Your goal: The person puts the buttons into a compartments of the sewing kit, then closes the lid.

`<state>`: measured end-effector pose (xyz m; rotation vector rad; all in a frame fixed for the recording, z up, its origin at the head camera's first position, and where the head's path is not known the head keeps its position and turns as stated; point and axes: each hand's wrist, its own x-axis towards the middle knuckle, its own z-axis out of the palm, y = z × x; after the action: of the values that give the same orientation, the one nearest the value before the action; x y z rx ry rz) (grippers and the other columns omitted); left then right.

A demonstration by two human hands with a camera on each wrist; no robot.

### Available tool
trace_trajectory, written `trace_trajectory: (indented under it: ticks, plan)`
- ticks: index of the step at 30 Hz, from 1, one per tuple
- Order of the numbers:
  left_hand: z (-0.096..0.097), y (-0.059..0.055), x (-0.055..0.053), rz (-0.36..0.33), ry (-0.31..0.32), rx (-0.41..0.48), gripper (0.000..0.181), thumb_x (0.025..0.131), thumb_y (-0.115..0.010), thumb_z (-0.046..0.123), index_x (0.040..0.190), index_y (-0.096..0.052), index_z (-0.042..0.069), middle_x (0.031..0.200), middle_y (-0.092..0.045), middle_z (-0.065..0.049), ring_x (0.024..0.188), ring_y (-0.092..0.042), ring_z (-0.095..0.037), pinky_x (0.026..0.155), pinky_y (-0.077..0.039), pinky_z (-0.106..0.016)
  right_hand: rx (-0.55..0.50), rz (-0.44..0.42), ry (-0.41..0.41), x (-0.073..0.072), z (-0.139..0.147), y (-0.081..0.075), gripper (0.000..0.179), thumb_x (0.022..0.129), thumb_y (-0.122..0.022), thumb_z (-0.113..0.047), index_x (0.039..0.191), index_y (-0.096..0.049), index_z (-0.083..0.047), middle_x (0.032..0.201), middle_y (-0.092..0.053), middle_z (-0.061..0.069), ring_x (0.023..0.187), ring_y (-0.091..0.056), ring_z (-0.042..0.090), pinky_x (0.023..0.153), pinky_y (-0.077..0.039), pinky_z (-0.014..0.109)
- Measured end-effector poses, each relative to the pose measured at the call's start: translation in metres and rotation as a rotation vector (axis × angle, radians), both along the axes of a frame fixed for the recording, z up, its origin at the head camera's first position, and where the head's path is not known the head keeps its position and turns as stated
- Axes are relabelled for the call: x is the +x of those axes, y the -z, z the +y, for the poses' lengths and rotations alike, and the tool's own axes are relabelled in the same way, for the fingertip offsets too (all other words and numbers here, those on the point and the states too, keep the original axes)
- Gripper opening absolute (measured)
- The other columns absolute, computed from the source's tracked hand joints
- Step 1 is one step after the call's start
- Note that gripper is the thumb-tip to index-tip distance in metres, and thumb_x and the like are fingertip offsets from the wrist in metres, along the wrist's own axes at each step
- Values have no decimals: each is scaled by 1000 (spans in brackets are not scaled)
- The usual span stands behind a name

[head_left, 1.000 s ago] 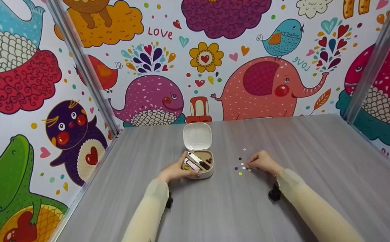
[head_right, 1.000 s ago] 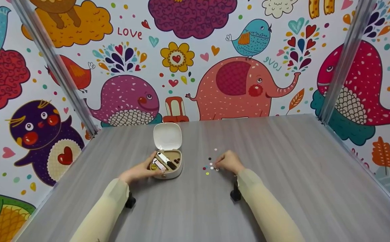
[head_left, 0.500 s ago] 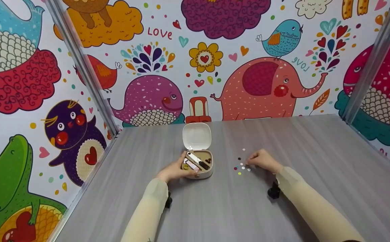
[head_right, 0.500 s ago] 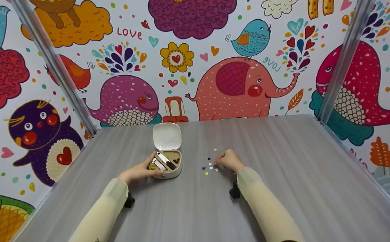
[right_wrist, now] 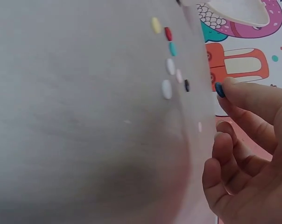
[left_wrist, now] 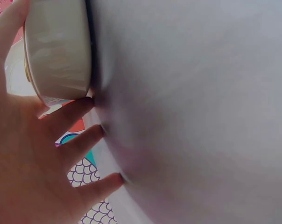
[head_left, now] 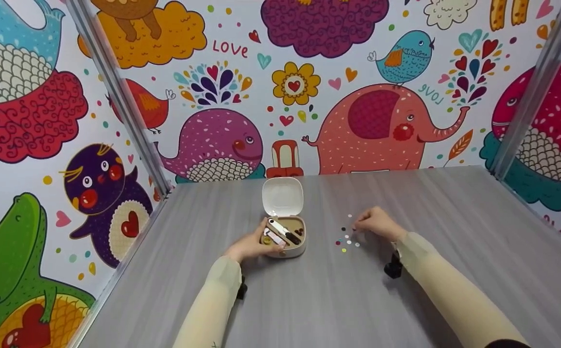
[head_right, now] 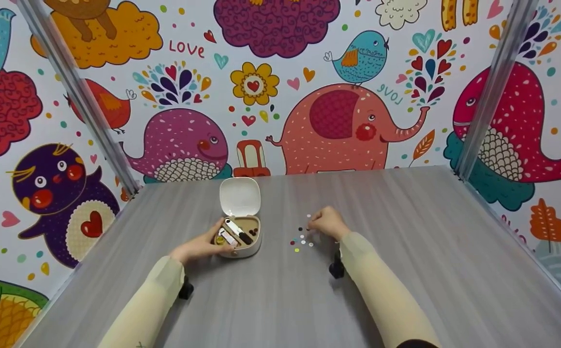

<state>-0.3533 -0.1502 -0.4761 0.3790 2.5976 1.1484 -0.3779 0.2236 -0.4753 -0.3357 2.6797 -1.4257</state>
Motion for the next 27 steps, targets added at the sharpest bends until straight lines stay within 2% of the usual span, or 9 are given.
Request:
trace_trajectory:
  ticks: [3,8,12,15,19,27]
  plan:
    - [-1,1,-1,4,3,3,113,77,-77,48,156,-7,9,149,-34,-26,131,-38,-41,105,-32,-54,-2,14,2,-1,-1,-6,12,85,-69,-5,83,-75,5,81,-71,9,68,-55,21,61,-45,31]
    - [-2,4,-3,12,13,16,114,77,-77,48,156,-6,9,151,-32,-26,132,-38,-41,105,-32,-54,22,41,13,-4,-2,-13,11,84,-71,-7,82,-75,3,80,-70,11,63,-48,14,56,-40,28]
    - [-2,6,-3,19,14,13,113,78,-77,47,156,-6,8,150,-32,-27,131,-39,-41,105,-33,-52,52,36,23,-4,-4,-20,15,86,-71,-13,84,-76,2,85,-70,12,66,-48,14,60,-40,28]
    - [-2,6,-3,15,10,12,112,79,-77,47,156,-6,8,149,-32,-28,131,-39,-41,105,-33,-52,70,45,27,-4,-7,-23,17,87,-72,-15,84,-76,1,85,-71,7,72,-51,15,65,-42,30]
    - [-2,5,-2,18,16,26,112,79,-77,45,156,-6,6,150,-31,-28,131,-38,-42,105,-32,-53,62,66,4,-5,-12,-22,14,87,-71,-12,83,-76,0,84,-71,7,71,-53,14,64,-44,29]
    - [2,3,-2,23,25,4,112,79,-77,46,156,-5,7,149,-33,-29,130,-40,-41,105,-33,-52,9,75,-8,-8,-26,-9,10,84,-71,-6,82,-76,3,80,-71,15,61,-50,11,56,-42,25]
